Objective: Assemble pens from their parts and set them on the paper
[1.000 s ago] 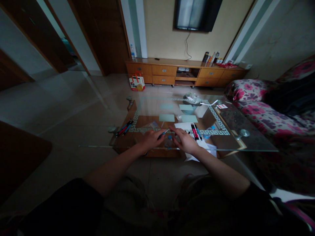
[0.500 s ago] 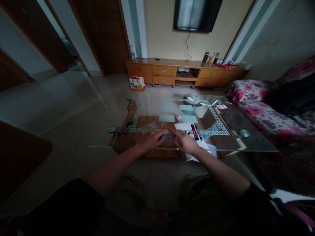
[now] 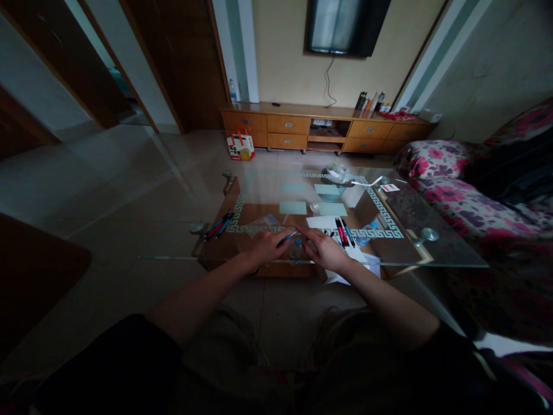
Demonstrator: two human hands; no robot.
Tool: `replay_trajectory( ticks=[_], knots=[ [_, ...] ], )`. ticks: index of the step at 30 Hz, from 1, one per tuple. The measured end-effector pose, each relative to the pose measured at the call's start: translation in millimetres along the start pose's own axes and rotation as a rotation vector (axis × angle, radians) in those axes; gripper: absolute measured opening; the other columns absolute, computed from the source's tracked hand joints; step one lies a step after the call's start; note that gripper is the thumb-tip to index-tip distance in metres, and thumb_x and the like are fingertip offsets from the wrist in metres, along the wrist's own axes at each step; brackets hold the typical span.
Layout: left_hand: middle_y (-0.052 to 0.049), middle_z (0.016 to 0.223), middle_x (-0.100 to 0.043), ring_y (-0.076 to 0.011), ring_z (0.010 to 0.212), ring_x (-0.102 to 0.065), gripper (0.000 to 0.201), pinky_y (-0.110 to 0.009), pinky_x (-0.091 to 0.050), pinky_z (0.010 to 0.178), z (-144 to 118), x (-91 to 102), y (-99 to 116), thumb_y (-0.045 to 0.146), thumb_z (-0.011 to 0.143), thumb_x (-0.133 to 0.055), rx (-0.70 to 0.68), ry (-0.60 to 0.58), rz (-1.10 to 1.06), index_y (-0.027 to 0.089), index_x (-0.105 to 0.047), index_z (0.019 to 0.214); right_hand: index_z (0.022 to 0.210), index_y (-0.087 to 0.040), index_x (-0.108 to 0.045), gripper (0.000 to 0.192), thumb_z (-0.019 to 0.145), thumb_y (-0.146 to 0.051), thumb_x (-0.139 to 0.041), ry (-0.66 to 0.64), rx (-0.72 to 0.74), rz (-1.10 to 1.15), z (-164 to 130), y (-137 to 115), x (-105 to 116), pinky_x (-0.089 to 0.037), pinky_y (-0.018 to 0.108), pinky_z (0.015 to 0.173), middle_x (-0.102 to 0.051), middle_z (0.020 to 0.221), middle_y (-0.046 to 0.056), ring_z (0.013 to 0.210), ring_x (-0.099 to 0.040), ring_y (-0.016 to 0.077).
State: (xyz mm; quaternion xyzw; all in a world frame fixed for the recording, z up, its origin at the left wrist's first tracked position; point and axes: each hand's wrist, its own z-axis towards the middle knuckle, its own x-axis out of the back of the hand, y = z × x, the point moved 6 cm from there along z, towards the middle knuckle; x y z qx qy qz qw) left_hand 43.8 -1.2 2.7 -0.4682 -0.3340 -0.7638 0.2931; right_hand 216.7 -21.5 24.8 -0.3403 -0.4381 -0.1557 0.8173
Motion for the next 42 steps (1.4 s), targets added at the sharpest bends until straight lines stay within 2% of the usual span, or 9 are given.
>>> replay_trajectory(
  ticks=[5, 10, 15, 20, 26, 32, 38, 42],
  knots=[
    [-0.004, 0.091, -0.076, -0.017, 0.075, -0.068, 0.036, -0.026, -0.048, 0.071, 0, 0.3, 0, 0.035, 0.095, -0.05, 0.005, 0.002, -0.035, 0.027, -0.063, 0.128, 0.152, -0.023, -0.034, 0.063, 0.092, -0.016, -0.051, 0.004, -0.006, -0.015, 0, 2, 1, -0.051, 0.045, 0.096, -0.063, 0.117, 0.011, 0.11, -0.06, 0.0262],
    [-0.003, 0.086, -0.075, -0.0164, 0.071, -0.067, 0.037, -0.025, -0.047, 0.069, 0, 0.0, -1, 0.037, 0.095, -0.051, 0.023, -0.028, -0.029, 0.028, -0.063, 0.129, 0.148, -0.023, -0.04, 0.057, 0.092, -0.018, -0.051, 0.058, -0.082, -0.027, -2, 10, 3, -0.052, 0.042, 0.096, -0.063, 0.121, 0.011, 0.106, -0.062, 0.0248],
    [-0.003, 0.085, -0.074, -0.0159, 0.07, -0.065, 0.037, -0.024, -0.046, 0.068, 0, 1.7, -1, 0.037, 0.094, -0.051, 0.045, -0.04, -0.004, 0.029, -0.064, 0.129, 0.135, -0.023, -0.054, 0.043, 0.092, -0.021, -0.052, 0.185, -0.218, -0.074, -5, 28, 8, -0.053, 0.039, 0.091, -0.066, 0.118, 0.009, 0.098, -0.065, 0.0232],
    [-0.003, 0.083, -0.073, -0.0159, 0.069, -0.064, 0.038, -0.024, -0.045, 0.067, -1, 0.8, -2, 0.037, 0.095, -0.051, 0.06, -0.043, 0.005, 0.029, -0.064, 0.129, 0.123, -0.022, -0.061, 0.032, 0.092, -0.027, -0.055, 0.221, -0.337, -0.097, -10, 42, 11, -0.054, 0.034, 0.079, -0.07, 0.108, 0.008, 0.083, -0.067, 0.0201],
    [-0.003, 0.09, -0.075, -0.0154, 0.072, -0.065, 0.038, -0.025, -0.046, 0.07, -1, -3.1, -5, 0.036, 0.096, -0.05, 0.038, -0.04, -0.008, 0.029, -0.062, 0.131, 0.111, -0.021, -0.063, 0.022, 0.092, -0.028, -0.056, 0.268, -0.35, -0.059, -11, 44, 17, -0.052, 0.03, 0.072, -0.071, 0.103, 0.007, 0.076, -0.066, 0.0172],
    [-0.003, 0.088, -0.075, -0.0148, 0.069, -0.064, 0.038, -0.024, -0.045, 0.068, -1, -2.6, -4, 0.036, 0.096, -0.05, 0.031, -0.035, 0.011, 0.029, -0.062, 0.131, 0.109, -0.022, -0.063, 0.02, 0.091, -0.023, -0.054, 0.269, -0.341, -0.04, -11, 42, 19, -0.051, 0.029, 0.072, -0.071, 0.097, 0.005, 0.074, -0.066, 0.0173],
    [-0.003, 0.086, -0.074, -0.0146, 0.068, -0.063, 0.038, -0.024, -0.044, 0.067, -2, -1.4, -4, 0.037, 0.095, -0.051, 0.035, -0.033, 0.023, 0.029, -0.063, 0.131, 0.119, -0.023, -0.057, 0.029, 0.091, -0.023, -0.055, 0.276, -0.365, -0.045, -11, 43, 20, -0.051, 0.029, 0.07, -0.073, 0.097, 0.005, 0.072, -0.066, 0.0179],
    [-0.002, 0.082, -0.073, -0.015, 0.067, -0.063, 0.038, -0.024, -0.044, 0.066, -2, -1.1, -4, 0.037, 0.095, -0.052, 0.032, -0.025, 0.028, 0.029, -0.063, 0.13, 0.121, -0.023, -0.057, 0.028, 0.094, -0.026, -0.051, 0.285, -0.359, -0.077, -12, 48, 28, -0.051, 0.031, 0.073, -0.072, 0.098, 0.005, 0.074, -0.066, 0.0187]
  ],
)
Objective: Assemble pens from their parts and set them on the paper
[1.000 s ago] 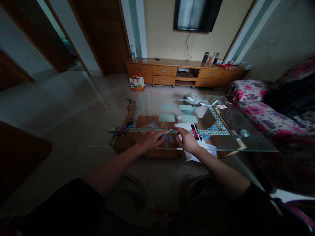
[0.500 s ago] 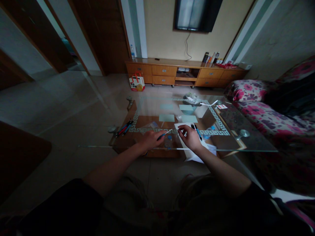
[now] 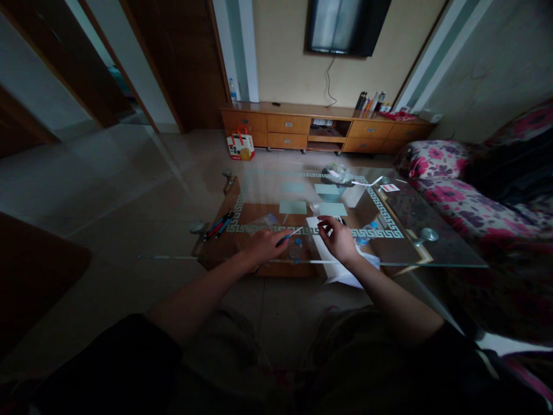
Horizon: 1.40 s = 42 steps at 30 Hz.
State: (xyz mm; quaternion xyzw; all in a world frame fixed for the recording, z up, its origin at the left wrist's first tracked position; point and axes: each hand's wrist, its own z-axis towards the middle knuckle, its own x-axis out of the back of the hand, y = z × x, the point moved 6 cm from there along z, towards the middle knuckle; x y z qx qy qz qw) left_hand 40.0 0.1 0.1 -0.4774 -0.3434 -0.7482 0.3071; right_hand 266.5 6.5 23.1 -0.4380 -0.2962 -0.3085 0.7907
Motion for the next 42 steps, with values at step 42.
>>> replay_trajectory(
  ticks=[42],
  knots=[
    [-0.002, 0.085, -0.073, -0.0159, 0.069, -0.064, 0.037, -0.025, -0.044, 0.066, 0, 6.5, 6, 0.036, 0.096, -0.049, -0.013, -0.03, -0.013, 0.03, -0.062, 0.131, 0.111, -0.023, -0.066, 0.023, 0.093, -0.032, -0.055, -0.325, 0.137, -0.612, -5, 21, -23, -0.034, 0.061, 0.098, -0.035, 0.15, 0.015, 0.129, -0.034, 0.0385]
  ],
)
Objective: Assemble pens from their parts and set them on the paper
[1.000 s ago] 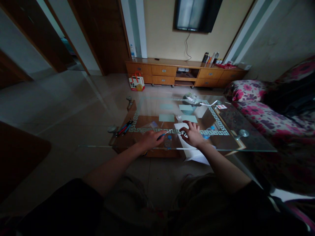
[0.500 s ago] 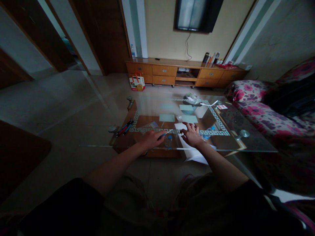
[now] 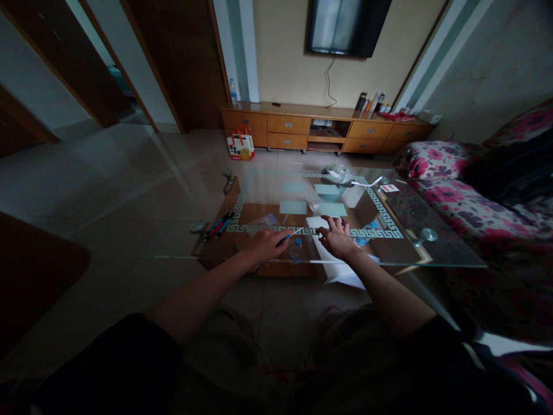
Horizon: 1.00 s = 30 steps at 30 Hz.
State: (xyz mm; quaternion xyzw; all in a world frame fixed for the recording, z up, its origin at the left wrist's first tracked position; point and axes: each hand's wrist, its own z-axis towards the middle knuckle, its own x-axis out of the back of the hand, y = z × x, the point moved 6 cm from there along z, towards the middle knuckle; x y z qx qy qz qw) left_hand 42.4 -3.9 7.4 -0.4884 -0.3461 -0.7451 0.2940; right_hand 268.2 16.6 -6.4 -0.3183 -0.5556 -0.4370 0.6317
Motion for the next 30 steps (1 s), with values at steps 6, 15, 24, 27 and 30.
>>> replay_trajectory(
  ticks=[6, 15, 24, 27, 30],
  knots=[
    [-0.003, 0.085, -0.073, -0.0154, 0.07, -0.063, 0.037, -0.026, -0.045, 0.069, 0, -3.3, -2, 0.036, 0.097, -0.048, -0.008, 0.009, -0.018, 0.029, -0.062, 0.13, 0.112, -0.023, -0.066, 0.024, 0.093, -0.032, -0.055, -0.006, -0.009, 0.011, -1, 1, -1, -0.033, 0.06, 0.099, -0.036, 0.15, 0.014, 0.13, -0.034, 0.0383],
    [-0.004, 0.086, -0.074, -0.0163, 0.07, -0.064, 0.038, -0.025, -0.045, 0.067, 1, -1.7, -4, 0.038, 0.096, -0.048, 0.05, 0.023, -0.002, 0.03, -0.063, 0.13, 0.125, -0.023, -0.059, 0.033, 0.094, -0.031, -0.05, 0.12, -0.043, 0.099, 3, -7, 19, -0.033, 0.053, 0.097, -0.041, 0.146, 0.013, 0.122, -0.039, 0.0353],
    [-0.003, 0.083, -0.073, -0.0179, 0.068, -0.066, 0.038, -0.026, -0.043, 0.063, 2, 0.6, -5, 0.039, 0.097, -0.047, 0.071, 0.043, 0.023, 0.033, -0.061, 0.131, 0.125, -0.019, -0.056, 0.033, 0.093, -0.024, -0.049, 0.191, 0.12, 0.273, 1, -41, 45, -0.034, 0.045, 0.097, -0.057, 0.125, 0.014, 0.113, -0.047, 0.0319],
    [-0.004, 0.086, -0.074, -0.0182, 0.069, -0.066, 0.037, -0.026, -0.044, 0.065, 2, 0.1, -6, 0.039, 0.097, -0.047, 0.072, 0.039, 0.012, 0.032, -0.061, 0.13, 0.124, -0.019, -0.055, 0.031, 0.094, -0.023, -0.047, 0.156, 0.209, 0.335, 0, -54, 45, -0.037, 0.043, 0.095, -0.059, 0.118, 0.013, 0.109, -0.049, 0.0306],
    [-0.005, 0.086, -0.074, -0.018, 0.07, -0.066, 0.037, -0.026, -0.045, 0.066, 3, 0.2, -5, 0.038, 0.096, -0.048, 0.067, 0.031, 0.001, 0.03, -0.062, 0.129, 0.123, -0.019, -0.054, 0.029, 0.095, -0.022, -0.046, 0.122, 0.273, 0.385, -1, -62, 43, -0.039, 0.042, 0.094, -0.061, 0.115, 0.013, 0.108, -0.051, 0.0284]
  ],
)
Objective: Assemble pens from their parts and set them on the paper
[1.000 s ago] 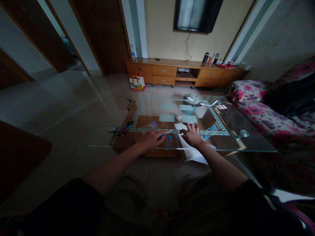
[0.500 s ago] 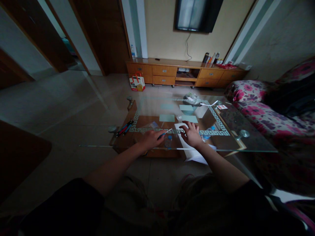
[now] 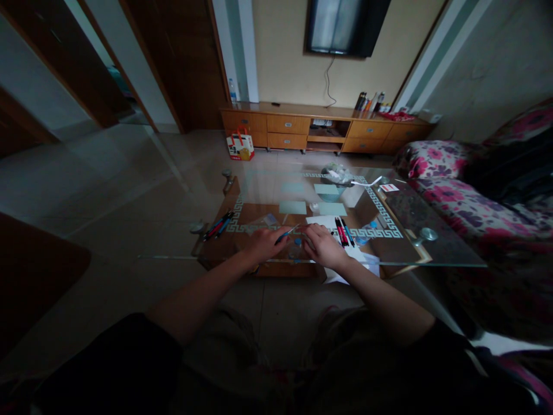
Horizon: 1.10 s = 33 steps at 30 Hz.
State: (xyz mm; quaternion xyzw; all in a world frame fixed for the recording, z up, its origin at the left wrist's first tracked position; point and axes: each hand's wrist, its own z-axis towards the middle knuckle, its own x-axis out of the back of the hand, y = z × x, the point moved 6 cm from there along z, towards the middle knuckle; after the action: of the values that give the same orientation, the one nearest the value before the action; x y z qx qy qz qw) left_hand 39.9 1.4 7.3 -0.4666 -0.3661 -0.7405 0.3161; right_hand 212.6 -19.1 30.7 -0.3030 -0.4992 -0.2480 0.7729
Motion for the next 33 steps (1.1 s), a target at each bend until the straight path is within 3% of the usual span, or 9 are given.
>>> replay_trajectory(
  ticks=[12, 22, 33],
  knots=[
    [-0.005, 0.085, -0.075, -0.0164, 0.068, -0.066, 0.037, -0.024, -0.046, 0.065, 1, 0.2, 1, 0.036, 0.095, -0.051, -0.048, 0.049, 0.01, 0.028, -0.063, 0.13, 0.125, -0.018, -0.054, 0.031, 0.095, -0.017, -0.047, -0.024, 0.053, 0.076, -1, -4, -2, -0.046, 0.042, 0.096, -0.062, 0.112, 0.012, 0.107, -0.055, 0.0259],
    [-0.004, 0.104, -0.076, -0.0171, 0.079, -0.07, 0.04, -0.026, -0.05, 0.073, 1, 2.2, 3, 0.031, 0.095, -0.053, -0.075, 0.063, -0.033, 0.029, -0.06, 0.135, 0.143, -0.019, -0.042, 0.06, 0.085, -0.005, -0.048, -0.053, 0.142, 0.132, -2, -10, -8, -0.043, 0.045, 0.106, -0.055, 0.138, 0.013, 0.123, -0.052, 0.025],
    [-0.004, 0.099, -0.076, -0.0152, 0.077, -0.069, 0.04, -0.024, -0.049, 0.073, 0, 3.9, 2, 0.031, 0.095, -0.054, -0.063, 0.077, -0.095, 0.028, -0.059, 0.134, 0.153, -0.02, -0.031, 0.071, 0.086, -0.004, -0.045, -0.035, 0.157, 0.118, -3, -8, -14, -0.04, 0.049, 0.112, -0.047, 0.149, 0.012, 0.133, -0.048, 0.024]
  ],
)
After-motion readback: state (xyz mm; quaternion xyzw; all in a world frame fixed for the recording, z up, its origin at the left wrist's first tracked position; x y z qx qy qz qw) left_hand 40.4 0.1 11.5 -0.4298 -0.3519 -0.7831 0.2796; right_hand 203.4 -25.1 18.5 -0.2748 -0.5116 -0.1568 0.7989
